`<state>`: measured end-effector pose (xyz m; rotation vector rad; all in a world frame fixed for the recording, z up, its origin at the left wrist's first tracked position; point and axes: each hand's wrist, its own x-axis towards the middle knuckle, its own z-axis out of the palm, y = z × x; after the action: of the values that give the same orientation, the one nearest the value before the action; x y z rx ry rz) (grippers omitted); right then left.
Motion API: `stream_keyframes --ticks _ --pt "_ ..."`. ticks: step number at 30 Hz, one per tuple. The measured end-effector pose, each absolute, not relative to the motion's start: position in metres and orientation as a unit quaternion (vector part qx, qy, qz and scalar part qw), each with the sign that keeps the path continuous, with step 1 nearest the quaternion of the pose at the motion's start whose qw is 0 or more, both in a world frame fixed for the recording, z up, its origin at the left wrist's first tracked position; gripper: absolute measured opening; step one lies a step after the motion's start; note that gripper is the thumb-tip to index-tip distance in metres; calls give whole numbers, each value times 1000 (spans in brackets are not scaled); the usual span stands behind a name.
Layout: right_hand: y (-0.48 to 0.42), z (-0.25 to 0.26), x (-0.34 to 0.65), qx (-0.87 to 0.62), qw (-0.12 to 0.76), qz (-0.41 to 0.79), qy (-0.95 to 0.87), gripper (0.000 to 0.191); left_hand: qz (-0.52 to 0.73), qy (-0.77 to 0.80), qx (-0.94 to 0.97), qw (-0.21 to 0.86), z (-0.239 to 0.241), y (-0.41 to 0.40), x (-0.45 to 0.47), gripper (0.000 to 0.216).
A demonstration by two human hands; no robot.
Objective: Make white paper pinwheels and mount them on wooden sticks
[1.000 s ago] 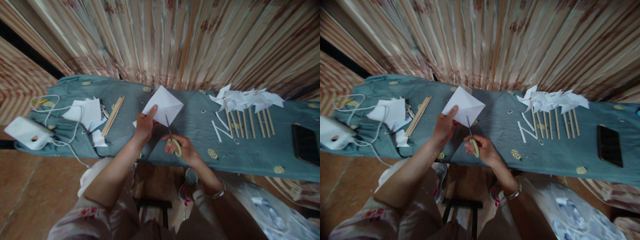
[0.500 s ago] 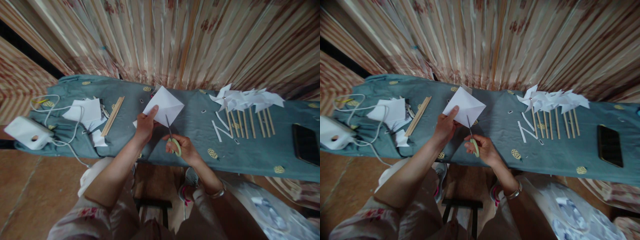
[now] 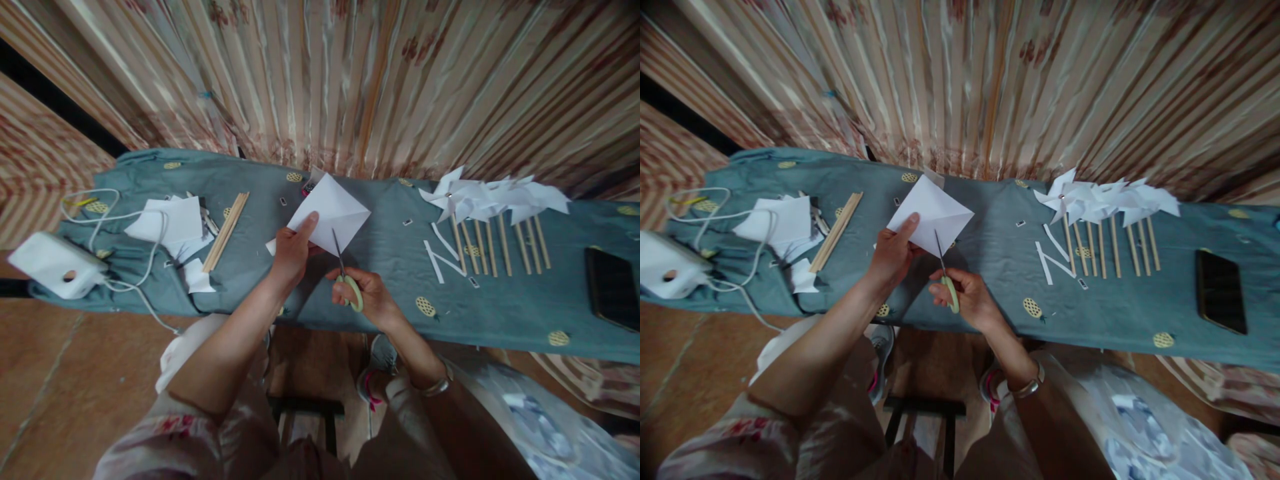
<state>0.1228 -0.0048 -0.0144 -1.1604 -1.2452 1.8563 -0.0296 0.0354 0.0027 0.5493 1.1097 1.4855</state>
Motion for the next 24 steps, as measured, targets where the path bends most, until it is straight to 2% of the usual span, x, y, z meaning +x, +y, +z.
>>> stream_keyframes --ticks 10,19,24 --pt "-7 -13 123 -447 312 695 -469 46 620 484 234 572 3 34 -28 39" --pt "-7 -10 122 -453 309 699 -458 50 626 469 237 576 3 33 -28 44" --pt "-7 -11 122 -454 313 695 -461 50 618 477 230 581 5 32 -27 37"
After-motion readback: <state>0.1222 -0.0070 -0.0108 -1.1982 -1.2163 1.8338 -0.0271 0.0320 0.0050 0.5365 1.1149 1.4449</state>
